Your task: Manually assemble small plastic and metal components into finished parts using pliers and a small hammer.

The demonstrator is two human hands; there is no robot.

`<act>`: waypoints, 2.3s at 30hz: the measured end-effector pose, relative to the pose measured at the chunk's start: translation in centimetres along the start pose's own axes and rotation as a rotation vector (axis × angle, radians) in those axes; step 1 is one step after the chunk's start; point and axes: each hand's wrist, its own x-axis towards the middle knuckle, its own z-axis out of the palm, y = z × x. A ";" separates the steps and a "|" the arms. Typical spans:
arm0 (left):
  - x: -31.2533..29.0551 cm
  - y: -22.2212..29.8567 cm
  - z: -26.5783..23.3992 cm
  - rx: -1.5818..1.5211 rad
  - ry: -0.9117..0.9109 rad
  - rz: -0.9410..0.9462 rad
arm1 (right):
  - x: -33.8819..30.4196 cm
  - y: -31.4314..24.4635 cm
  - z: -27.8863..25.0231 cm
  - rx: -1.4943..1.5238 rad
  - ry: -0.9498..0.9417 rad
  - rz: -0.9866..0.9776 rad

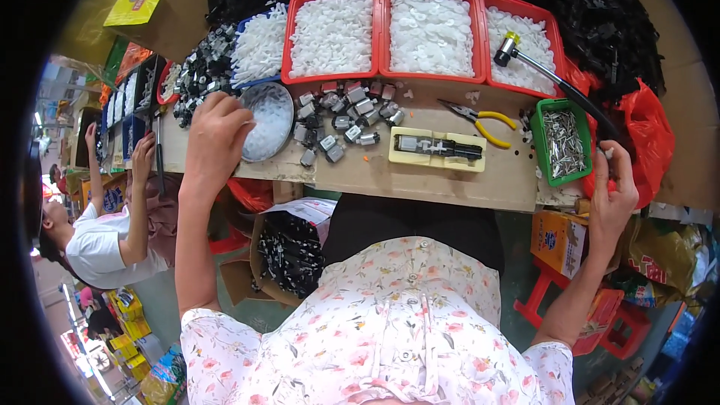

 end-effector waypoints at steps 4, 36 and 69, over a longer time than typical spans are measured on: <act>1.0 2.5 -0.8 -0.296 0.126 -0.094 | -0.8 -2.7 2.6 0.529 -0.122 0.013; 3.9 13.8 5.6 -1.409 -0.166 -0.429 | -3.0 -10.2 10.5 0.919 -0.459 -0.234; 5.6 17.1 9.1 -0.822 0.086 -0.024 | -1.0 -6.8 9.4 0.335 -0.484 -0.469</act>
